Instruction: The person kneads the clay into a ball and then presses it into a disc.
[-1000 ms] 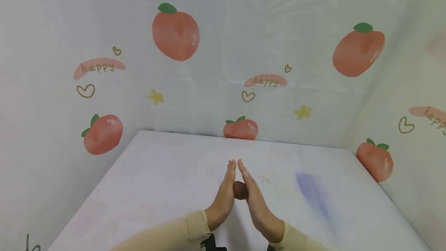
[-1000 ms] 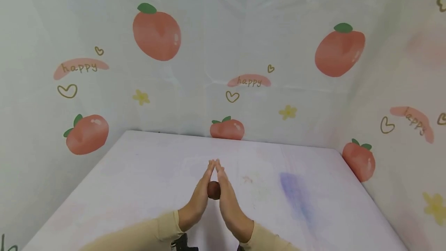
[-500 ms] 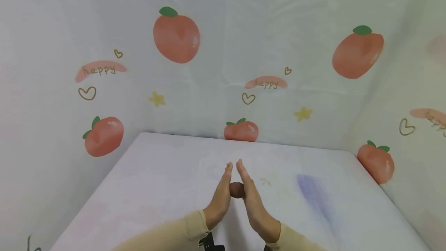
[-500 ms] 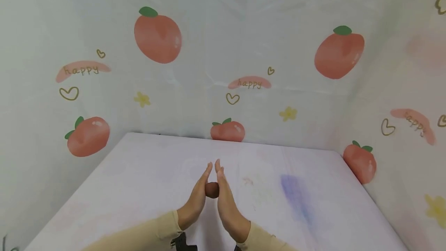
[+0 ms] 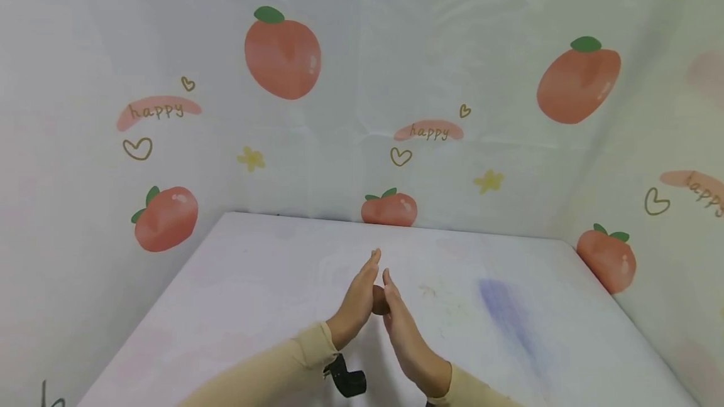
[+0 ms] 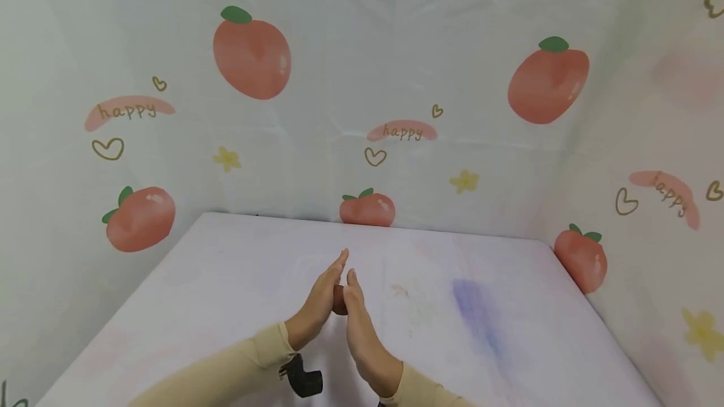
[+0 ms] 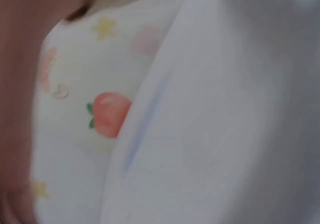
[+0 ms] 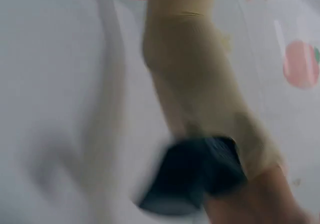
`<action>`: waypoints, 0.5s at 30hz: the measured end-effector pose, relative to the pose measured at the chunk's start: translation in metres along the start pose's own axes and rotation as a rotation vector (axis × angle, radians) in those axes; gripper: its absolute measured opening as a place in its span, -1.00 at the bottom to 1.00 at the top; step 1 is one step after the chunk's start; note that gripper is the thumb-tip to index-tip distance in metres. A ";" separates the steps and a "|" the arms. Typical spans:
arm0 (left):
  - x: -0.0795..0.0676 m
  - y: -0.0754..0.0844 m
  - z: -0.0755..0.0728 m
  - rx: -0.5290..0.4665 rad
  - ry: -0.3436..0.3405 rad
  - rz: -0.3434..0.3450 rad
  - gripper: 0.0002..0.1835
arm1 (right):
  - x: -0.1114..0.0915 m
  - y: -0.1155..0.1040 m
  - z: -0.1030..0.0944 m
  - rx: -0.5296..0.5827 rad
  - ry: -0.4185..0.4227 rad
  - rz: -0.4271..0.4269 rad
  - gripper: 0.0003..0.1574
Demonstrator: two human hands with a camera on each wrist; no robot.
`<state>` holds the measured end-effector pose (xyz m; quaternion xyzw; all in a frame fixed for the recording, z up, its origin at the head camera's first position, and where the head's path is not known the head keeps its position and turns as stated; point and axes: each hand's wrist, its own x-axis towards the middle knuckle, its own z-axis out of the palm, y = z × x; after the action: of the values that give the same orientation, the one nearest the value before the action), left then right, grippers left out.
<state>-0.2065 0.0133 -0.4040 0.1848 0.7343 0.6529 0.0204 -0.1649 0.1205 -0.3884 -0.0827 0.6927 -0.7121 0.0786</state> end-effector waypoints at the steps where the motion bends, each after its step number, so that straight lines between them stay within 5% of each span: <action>1: -0.003 -0.003 0.001 0.009 -0.015 -0.009 -0.42 | 0.002 -0.003 -0.001 0.018 0.011 -0.013 -0.22; 7: -0.027 0.008 0.016 -0.119 -0.089 0.018 -0.36 | 0.024 -0.004 -0.018 0.022 0.129 -0.022 -0.20; 11: -0.018 0.017 0.008 -0.182 -0.018 0.043 -0.41 | 0.021 0.005 -0.010 -0.039 0.093 0.014 -0.21; 15: -0.006 0.007 -0.001 -0.158 0.075 0.008 -0.43 | 0.005 0.000 0.005 -0.079 -0.023 -0.029 -0.25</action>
<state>-0.1995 0.0114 -0.3988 0.1612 0.6798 0.7154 0.0047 -0.1687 0.1142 -0.3886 -0.1039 0.7181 -0.6843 0.0726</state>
